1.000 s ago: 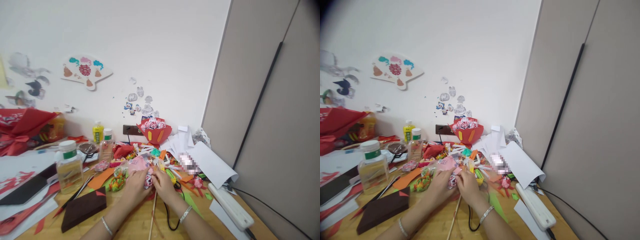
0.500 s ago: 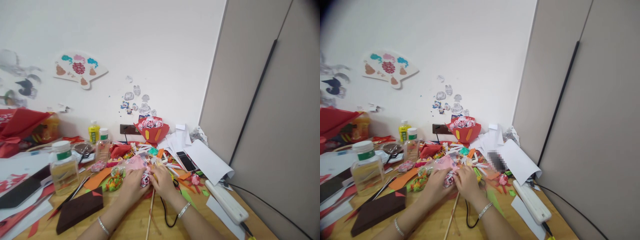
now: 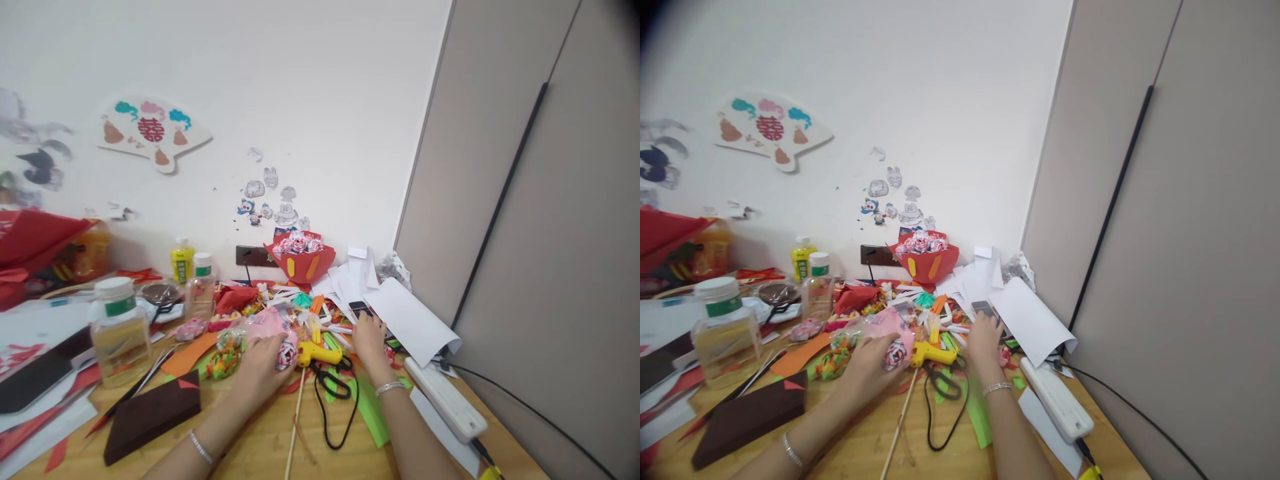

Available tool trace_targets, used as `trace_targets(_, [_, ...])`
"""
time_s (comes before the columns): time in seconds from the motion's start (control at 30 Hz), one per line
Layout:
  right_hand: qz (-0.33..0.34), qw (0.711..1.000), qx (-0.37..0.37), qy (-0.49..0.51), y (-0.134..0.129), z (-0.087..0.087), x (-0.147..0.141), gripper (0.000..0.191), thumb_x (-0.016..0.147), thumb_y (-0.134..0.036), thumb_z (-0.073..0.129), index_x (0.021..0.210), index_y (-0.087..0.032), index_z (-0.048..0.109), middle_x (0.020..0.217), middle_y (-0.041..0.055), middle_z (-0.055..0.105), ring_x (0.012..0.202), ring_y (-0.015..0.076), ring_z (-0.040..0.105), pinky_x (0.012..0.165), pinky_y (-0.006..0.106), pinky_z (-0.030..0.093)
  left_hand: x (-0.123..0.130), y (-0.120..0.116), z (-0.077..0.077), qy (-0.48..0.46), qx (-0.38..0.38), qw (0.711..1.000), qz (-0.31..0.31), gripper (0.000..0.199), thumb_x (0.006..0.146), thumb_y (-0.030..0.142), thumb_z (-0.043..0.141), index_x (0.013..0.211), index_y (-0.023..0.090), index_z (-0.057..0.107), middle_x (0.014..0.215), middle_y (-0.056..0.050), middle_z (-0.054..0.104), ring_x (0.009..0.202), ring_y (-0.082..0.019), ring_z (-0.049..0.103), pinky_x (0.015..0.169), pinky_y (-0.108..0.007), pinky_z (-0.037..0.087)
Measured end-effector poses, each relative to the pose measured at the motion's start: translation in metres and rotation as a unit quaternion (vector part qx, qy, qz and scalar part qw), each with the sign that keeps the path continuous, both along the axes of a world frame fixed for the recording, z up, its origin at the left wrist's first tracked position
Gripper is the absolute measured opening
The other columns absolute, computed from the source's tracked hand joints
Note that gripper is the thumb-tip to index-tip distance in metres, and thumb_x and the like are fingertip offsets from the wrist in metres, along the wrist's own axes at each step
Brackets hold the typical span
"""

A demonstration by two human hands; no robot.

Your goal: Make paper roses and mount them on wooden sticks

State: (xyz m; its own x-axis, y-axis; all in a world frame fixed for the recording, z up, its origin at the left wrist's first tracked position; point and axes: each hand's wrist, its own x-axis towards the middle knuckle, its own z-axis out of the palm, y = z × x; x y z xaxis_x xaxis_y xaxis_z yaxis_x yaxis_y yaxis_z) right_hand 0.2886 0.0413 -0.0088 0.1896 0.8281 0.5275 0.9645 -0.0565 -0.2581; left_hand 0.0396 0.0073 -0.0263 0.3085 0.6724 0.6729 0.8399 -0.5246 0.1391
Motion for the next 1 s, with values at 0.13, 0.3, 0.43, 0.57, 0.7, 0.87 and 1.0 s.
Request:
trace_targets(0.13, [0.127, 0.991, 0.030, -0.017, -0.014, 0.007, -0.048, 0.021, 0.089, -0.017, 0.042, 0.099, -0.015, 0.060, 0.092, 0.0107, 0.065, 0.088, 0.0224, 0.056, 0.081, 0.033, 0.035, 0.001, 0.000, 0.001, 0.010, -0.006, 1.000, -0.006, 0.031, 0.078, 0.035, 0.056, 0.104, 0.017, 0.053, 0.091, -0.009, 0.069, 0.083, -0.025, 0.061, 0.078, -0.036, 0.040])
trace_targets(0.3, [0.293, 0.953, 0.063, -0.041, -0.036, -0.002, -0.091, 0.017, 0.090, -0.021, 0.044, 0.091, -0.022, 0.061, 0.091, 0.0030, 0.065, 0.088, 0.0184, 0.056, 0.086, 0.030, 0.035, 0.002, -0.003, 0.002, 0.032, -0.012, 0.999, -0.019, 0.025, 0.074, 0.028, 0.059, 0.097, 0.018, 0.055, 0.088, -0.008, 0.069, 0.083, -0.026, 0.061, 0.078, -0.037, 0.039])
trace_targets(0.43, [0.336, 0.938, 0.078, -0.030, -0.037, -0.008, -0.093, 0.015, 0.089, -0.020, 0.046, 0.086, -0.019, 0.060, 0.083, 0.0035, 0.064, 0.080, 0.0184, 0.055, 0.078, 0.030, 0.038, 0.002, -0.005, 0.004, 0.036, -0.020, 0.999, -0.023, 0.023, 0.073, 0.027, 0.060, 0.094, 0.019, 0.055, 0.088, -0.008, 0.068, 0.083, -0.026, 0.061, 0.078, -0.036, 0.038])
trace_targets(0.57, [0.358, 0.928, 0.097, -0.023, -0.033, -0.009, -0.088, 0.013, 0.089, -0.026, 0.047, 0.088, -0.019, 0.059, 0.082, 0.0043, 0.063, 0.080, 0.0197, 0.054, 0.077, 0.032, 0.039, 0.002, -0.006, 0.006, 0.036, -0.028, 0.998, -0.033, 0.025, 0.075, 0.027, 0.059, 0.098, 0.019, 0.054, 0.091, -0.008, 0.069, 0.085, -0.025, 0.062, 0.078, -0.036, 0.039])
trace_targets(0.7, [0.371, 0.921, 0.115, -0.026, -0.031, -0.010, -0.087, 0.018, 0.091, -0.026, 0.043, 0.087, -0.019, 0.058, 0.083, 0.0057, 0.062, 0.080, 0.0205, 0.053, 0.076, 0.033, 0.040, 0.002, -0.005, 0.006, 0.029, -0.029, 0.998, -0.042, 0.029, 0.076, 0.027, 0.058, 0.104, 0.020, 0.053, 0.095, -0.008, 0.070, 0.087, -0.025, 0.062, 0.078, -0.036, 0.039])
trace_targets(0.87, [0.369, 0.920, 0.133, -0.023, -0.030, -0.014, -0.089, 0.025, 0.093, -0.028, 0.037, 0.084, -0.019, 0.058, 0.080, 0.0065, 0.061, 0.077, 0.0213, 0.052, 0.074, 0.034, 0.040, 0.003, -0.006, 0.004, 0.017, -0.022, 0.999, -0.033, 0.037, 0.072, 0.031, 0.062, 0.105, 0.018, 0.054, 0.094, -0.010, 0.070, 0.087, -0.027, 0.062, 0.079, -0.038, 0.040])
trace_targets(1.0, [0.372, 0.918, 0.137, -0.020, -0.030, -0.013, -0.088, 0.026, 0.094, -0.029, 0.036, 0.086, -0.018, 0.058, 0.080, 0.0067, 0.061, 0.077, 0.0215, 0.052, 0.074, 0.035, 0.041, 0.003, -0.008, 0.006, 0.014, -0.017, 0.999, -0.038, 0.042, 0.072, 0.032, 0.062, 0.110, 0.019, 0.052, 0.100, -0.010, 0.069, 0.090, -0.027, 0.062, 0.082, -0.039, 0.039])
